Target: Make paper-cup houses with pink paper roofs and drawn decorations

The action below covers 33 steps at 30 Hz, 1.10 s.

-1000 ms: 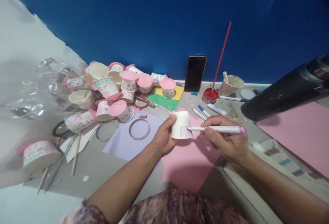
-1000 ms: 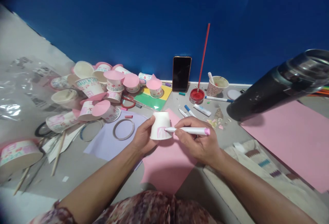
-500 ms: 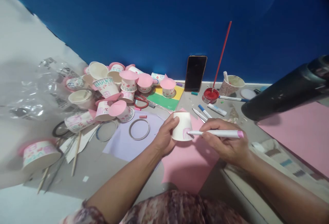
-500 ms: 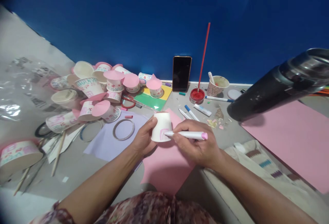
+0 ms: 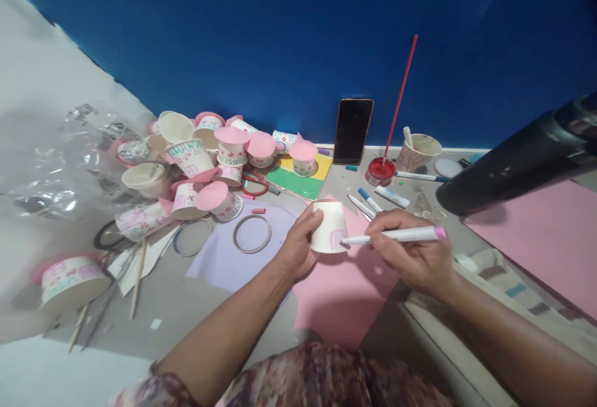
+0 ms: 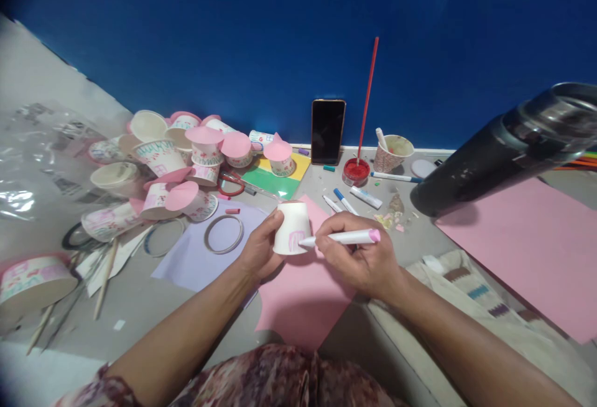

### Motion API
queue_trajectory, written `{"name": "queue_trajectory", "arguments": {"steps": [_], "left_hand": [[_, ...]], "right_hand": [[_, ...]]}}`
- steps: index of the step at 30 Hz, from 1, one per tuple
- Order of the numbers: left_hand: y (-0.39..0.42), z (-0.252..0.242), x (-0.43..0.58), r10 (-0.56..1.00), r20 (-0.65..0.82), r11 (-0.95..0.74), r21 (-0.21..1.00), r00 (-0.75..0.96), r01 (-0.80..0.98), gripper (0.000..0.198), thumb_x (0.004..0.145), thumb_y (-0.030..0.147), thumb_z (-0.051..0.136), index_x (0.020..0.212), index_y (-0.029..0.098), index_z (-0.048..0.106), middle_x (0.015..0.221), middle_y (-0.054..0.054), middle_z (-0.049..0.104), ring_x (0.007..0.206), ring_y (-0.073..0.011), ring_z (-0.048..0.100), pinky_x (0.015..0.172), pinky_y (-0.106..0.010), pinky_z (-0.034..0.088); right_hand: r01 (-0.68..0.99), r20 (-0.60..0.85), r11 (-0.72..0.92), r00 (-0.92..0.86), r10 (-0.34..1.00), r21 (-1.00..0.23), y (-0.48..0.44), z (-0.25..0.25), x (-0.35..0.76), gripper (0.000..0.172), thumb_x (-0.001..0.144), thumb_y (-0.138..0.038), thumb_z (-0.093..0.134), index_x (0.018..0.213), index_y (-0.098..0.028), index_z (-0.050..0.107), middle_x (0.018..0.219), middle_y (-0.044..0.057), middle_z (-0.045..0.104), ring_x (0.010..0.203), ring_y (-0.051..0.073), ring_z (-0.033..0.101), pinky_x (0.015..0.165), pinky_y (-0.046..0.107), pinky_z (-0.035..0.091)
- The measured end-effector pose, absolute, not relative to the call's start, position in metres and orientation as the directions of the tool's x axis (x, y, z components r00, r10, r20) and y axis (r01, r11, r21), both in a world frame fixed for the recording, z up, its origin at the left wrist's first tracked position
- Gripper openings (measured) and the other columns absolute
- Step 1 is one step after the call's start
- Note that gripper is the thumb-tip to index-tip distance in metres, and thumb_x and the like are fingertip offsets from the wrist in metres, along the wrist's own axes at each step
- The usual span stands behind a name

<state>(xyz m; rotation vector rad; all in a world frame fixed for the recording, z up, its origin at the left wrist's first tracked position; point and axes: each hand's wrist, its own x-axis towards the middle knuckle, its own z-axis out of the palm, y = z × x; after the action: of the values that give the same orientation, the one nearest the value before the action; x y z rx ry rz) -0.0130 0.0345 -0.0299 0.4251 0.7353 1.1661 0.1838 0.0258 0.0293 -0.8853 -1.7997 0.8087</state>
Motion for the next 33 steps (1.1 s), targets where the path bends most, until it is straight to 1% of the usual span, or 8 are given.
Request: {"name": "queue_trajectory", "arguments": {"steps": [6,11,16,20,22,25,29,33], "left_hand": [[0.034,-0.031,-0.014,0.926,-0.32,0.369,0.639,0.203,-0.675,0.042,0.077,0.04,0.086,0.109,0.016,0.074,0.089,-0.005,0.073,0.079,-0.0205,0.068,0.077,-0.033,0.056],[0.035,-0.028,-0.014,0.907,-0.359,0.407,0.605,0.222,-0.684,0.044,0.075,0.042,0.087,0.108,0.016,0.073,0.092,-0.006,0.075,0.084,-0.0239,0.072,0.083,-0.038,0.06],[0.035,-0.026,-0.014,0.903,-0.373,0.409,0.594,0.213,-0.692,0.044,0.078,0.038,0.085,0.114,0.016,0.073,0.096,-0.008,0.076,0.095,-0.0279,0.074,0.092,-0.042,0.06],[0.036,-0.026,-0.015,0.894,-0.4,0.413,0.56,0.202,-0.719,0.04,0.081,0.036,0.083,0.113,0.015,0.072,0.102,-0.009,0.077,0.098,-0.0284,0.074,0.095,-0.042,0.059],[0.036,-0.027,-0.017,0.885,-0.411,0.426,0.528,0.218,-0.735,0.039,0.083,0.036,0.08,0.114,0.013,0.072,0.1,-0.01,0.078,0.092,-0.0258,0.074,0.093,-0.04,0.059],[0.036,-0.025,-0.02,0.872,-0.405,0.46,0.481,0.276,-0.746,0.045,0.087,0.038,0.074,0.123,0.011,0.07,0.098,-0.011,0.078,0.084,-0.0235,0.074,0.087,-0.039,0.06],[0.036,-0.022,-0.022,0.86,-0.365,0.496,0.432,0.357,-0.753,0.055,0.09,0.04,0.069,0.136,0.011,0.064,0.1,-0.011,0.078,0.085,-0.0267,0.076,0.085,-0.044,0.06],[0.037,-0.023,-0.024,0.848,-0.354,0.52,0.416,0.394,-0.746,0.057,0.091,0.045,0.067,0.138,0.013,0.063,0.099,-0.011,0.078,0.088,-0.0292,0.076,0.084,-0.046,0.061]], "right_hand": [[0.205,0.459,0.538,-0.334,0.823,-0.817,0.027,0.029,0.184,0.012,0.089,-0.015,0.065,0.081,-0.021,0.072,0.064,-0.002,0.071,0.05,0.011,0.059,0.049,0.023,0.044],[0.219,0.433,0.481,-0.234,0.871,-0.849,0.025,0.026,0.185,0.009,0.092,-0.018,0.067,0.087,-0.02,0.074,0.064,-0.003,0.069,0.043,0.008,0.05,0.042,0.023,0.037],[0.235,0.448,0.518,-0.292,0.845,-0.823,0.027,0.028,0.185,0.01,0.089,-0.016,0.067,0.082,-0.02,0.073,0.067,0.0,0.071,0.052,0.011,0.059,0.051,0.024,0.046],[0.149,0.328,0.382,-0.297,0.897,-0.912,0.026,0.023,0.19,0.012,0.093,-0.02,0.066,0.083,-0.021,0.073,0.064,-0.002,0.068,0.047,0.009,0.053,0.045,0.023,0.041],[0.095,0.258,0.284,-0.219,0.941,-0.954,0.027,0.017,0.194,0.014,0.098,-0.028,0.066,0.087,-0.021,0.073,0.063,-0.002,0.067,0.044,0.009,0.048,0.042,0.023,0.039],[0.024,0.163,0.166,-0.104,0.981,-0.986,0.033,0.008,0.197,0.022,0.098,-0.04,0.069,0.087,-0.021,0.072,0.061,-0.001,0.066,0.048,0.011,0.051,0.044,0.023,0.04],[-0.09,0.098,0.092,-0.055,0.994,-0.992,0.045,0.003,0.196,0.03,0.092,-0.05,0.074,0.084,-0.022,0.071,0.06,0.0,0.066,0.05,0.013,0.053,0.044,0.023,0.039],[-0.125,0.077,0.073,-0.027,0.997,-0.989,0.051,0.0,0.194,0.037,0.088,-0.058,0.076,0.079,-0.024,0.066,0.056,-0.002,0.063,0.045,0.012,0.05,0.041,0.024,0.036]]}}
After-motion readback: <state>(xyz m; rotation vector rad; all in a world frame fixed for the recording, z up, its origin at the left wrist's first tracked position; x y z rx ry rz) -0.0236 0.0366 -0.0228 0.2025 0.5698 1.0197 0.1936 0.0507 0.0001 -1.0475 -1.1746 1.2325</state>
